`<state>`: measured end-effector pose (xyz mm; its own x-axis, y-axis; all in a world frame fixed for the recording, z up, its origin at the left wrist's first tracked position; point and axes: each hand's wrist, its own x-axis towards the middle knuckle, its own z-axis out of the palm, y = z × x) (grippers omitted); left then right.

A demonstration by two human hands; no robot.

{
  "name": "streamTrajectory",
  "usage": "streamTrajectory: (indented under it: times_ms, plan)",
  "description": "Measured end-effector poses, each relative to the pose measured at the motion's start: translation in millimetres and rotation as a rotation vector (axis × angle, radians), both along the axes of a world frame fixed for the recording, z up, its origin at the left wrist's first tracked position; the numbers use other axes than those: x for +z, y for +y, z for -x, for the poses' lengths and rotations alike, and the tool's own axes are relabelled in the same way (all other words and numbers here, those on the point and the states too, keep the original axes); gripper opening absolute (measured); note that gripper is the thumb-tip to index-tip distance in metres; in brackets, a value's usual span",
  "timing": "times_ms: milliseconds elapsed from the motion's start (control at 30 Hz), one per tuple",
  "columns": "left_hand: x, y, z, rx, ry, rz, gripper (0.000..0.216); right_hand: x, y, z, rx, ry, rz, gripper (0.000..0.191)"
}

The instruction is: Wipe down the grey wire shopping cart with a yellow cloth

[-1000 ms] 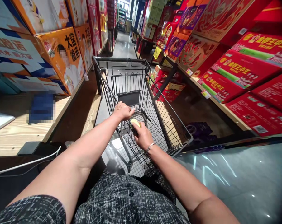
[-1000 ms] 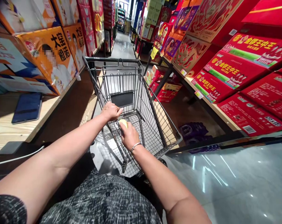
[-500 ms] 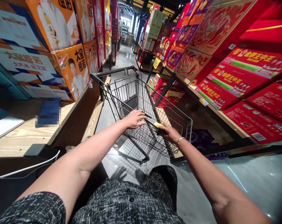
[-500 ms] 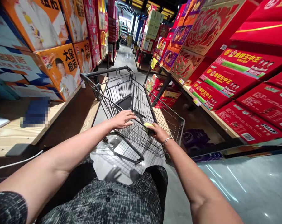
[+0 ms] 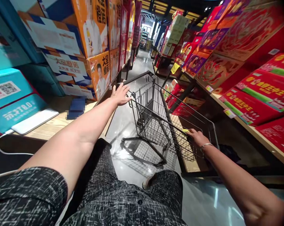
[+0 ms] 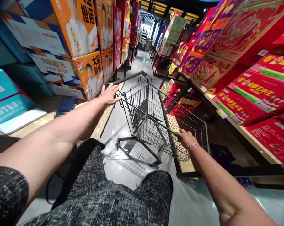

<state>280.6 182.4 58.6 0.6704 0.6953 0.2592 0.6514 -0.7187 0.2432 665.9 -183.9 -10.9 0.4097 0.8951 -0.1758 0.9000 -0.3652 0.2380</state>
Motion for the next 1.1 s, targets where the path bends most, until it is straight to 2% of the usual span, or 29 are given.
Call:
streamTrajectory:
  times_ms: [167,433,567,667,733,833,900,1000,1100]
  plan:
    - [-5.1,-4,0,0.008,-0.079,-0.088,0.053,-3.2,-6,-1,-0.010,-0.065,0.032,0.054]
    - [-21.1,-51,29,-0.003,-0.263,-0.224,0.031,0.2,-16,-4,-0.123,-0.127,-0.001,0.049]
    - [-25.1,-77,46,-0.016,-0.321,-0.281,0.023,9.6,-1,-4,-0.191,-0.110,-0.071,0.050]
    - [-24.3,-95,54,-0.024,-0.368,-0.264,0.021,29.7,24,10,-0.105,0.027,-0.112,0.050]
    - [-22.7,-106,57,-0.034,-0.386,-0.258,0.022,49.0,43,33,-0.004,0.139,-0.245,0.048]
    - [-18.4,-116,64,-0.089,-0.390,-0.243,0.026,77.3,66,88,0.202,0.307,-0.611,0.057]
    - [-14.0,-118,70,-0.149,-0.409,-0.197,0.032,89.1,77,134,0.371,0.473,-0.844,0.065]
    - [-7.6,-116,81,-0.272,-0.525,-0.013,0.052,92.1,88,202,0.638,0.700,-1.013,0.072]
    - [-6.7,-112,89,-0.392,-0.708,0.282,0.078,83.0,99,258,0.805,0.784,-1.120,0.072]
